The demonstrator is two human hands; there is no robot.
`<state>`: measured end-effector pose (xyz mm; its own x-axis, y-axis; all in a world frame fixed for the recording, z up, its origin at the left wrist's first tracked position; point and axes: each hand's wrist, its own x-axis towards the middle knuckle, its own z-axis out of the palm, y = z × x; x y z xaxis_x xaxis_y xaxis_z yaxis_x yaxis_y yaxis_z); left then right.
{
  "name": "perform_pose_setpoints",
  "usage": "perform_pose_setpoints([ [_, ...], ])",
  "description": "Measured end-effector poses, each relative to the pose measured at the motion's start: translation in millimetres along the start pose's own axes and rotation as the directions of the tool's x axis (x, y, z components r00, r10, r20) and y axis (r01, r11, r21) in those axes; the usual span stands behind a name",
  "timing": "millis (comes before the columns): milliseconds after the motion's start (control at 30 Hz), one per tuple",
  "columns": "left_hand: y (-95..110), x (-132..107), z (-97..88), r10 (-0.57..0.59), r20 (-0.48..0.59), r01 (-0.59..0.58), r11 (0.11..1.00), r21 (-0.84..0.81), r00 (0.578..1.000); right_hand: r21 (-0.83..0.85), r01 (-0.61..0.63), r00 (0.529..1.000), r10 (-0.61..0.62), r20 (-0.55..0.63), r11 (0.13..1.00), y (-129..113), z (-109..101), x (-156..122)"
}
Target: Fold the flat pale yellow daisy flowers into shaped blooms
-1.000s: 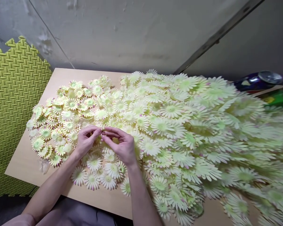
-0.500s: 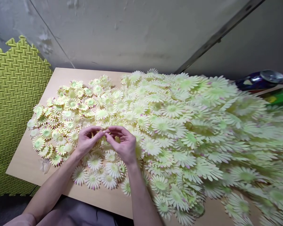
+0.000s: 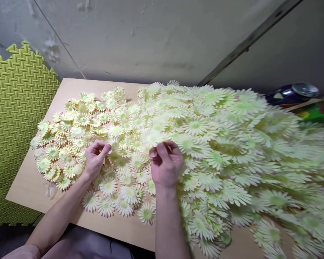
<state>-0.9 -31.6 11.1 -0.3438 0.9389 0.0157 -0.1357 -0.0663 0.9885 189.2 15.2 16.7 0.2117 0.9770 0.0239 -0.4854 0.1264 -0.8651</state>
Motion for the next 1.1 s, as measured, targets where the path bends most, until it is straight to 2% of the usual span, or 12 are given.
perform_pose_setpoints([
  [167, 1.8, -1.6, 0.7, -0.017, 0.082, 0.017, 1.0, 0.005, 0.997, -0.243, 0.01, 0.978, 0.041, 0.203, 0.97, 7.9, 12.9, -14.8],
  [267, 1.6, -1.5, 0.6, -0.035, 0.153, 0.038, 0.999, -0.015, 0.988, -0.35, -0.019, 0.92, 0.153, 0.361, 0.937, 10.0, 17.8, -21.1],
  [333, 1.1, -1.2, 0.8, -0.051, 0.202, 0.057, 0.998, -0.025, 0.978, -0.387, -0.054, 0.887, 0.222, 0.406, 0.921, 11.8, 18.7, -23.3],
  [433, -0.9, -0.3, 1.3, -0.059, 0.255, 0.081, 0.994, -0.078, 0.965, -0.387, -0.006, 0.925, 0.153, 0.349, 0.922, 13.9, 18.0, -24.0],
  [500, -2.3, 0.2, 2.0, -0.064, 0.246, 0.098, 0.987, -0.128, 0.967, -0.399, 0.095, 0.974, -0.003, 0.225, 0.912, 13.3, 17.6, -23.1],
  [567, -2.6, 0.3, 3.1, -0.074, 0.196, 0.107, 0.98, -0.166, 0.978, -0.449, 0.213, 0.977, -0.181, 0.114, 0.868, 11.1, 17.5, -22.0],
  [633, -1.4, -0.1, 4.5, -0.092, 0.145, 0.119, 0.975, -0.188, 0.985, -0.52, 0.341, 0.937, -0.33, 0.117, 0.783, 8.6, 17.5, -21.6],
  [733, 2.3, -1.1, 6.7, -0.155, 0.115, 0.178, 0.957, -0.23, 0.981, -0.557, 0.539, 0.842, -0.4, 0.361, 0.632, 8.1, 19.0, -23.7],
  [833, 5.3, -1.2, 8.2, -0.203, 0.101, 0.224, 0.93, -0.29, 0.974, -0.488, 0.639, 0.705, -0.201, 0.68, 0.594, 12.4, 23.8, -29.0],
  [900, 6.3, -0.3, 8.0, -0.201, 0.093, 0.22, 0.921, -0.322, 0.975, -0.457, 0.631, 0.642, -0.091, 0.761, 0.627, 15.4, 26.9, -32.6],
  [967, 6.8, 1.3, 6.8, -0.199, 0.123, 0.23, 0.906, -0.355, 0.972, -0.465, 0.594, 0.687, -0.113, 0.718, 0.656, 16.8, 27.4, -34.5],
  [1100, 6.2, 3.5, 3.1, -0.212, 0.268, 0.299, 0.89, -0.345, 0.94, -0.474, 0.413, 0.874, -0.193, 0.445, 0.778, 15.9, 20.6, -33.2],
])
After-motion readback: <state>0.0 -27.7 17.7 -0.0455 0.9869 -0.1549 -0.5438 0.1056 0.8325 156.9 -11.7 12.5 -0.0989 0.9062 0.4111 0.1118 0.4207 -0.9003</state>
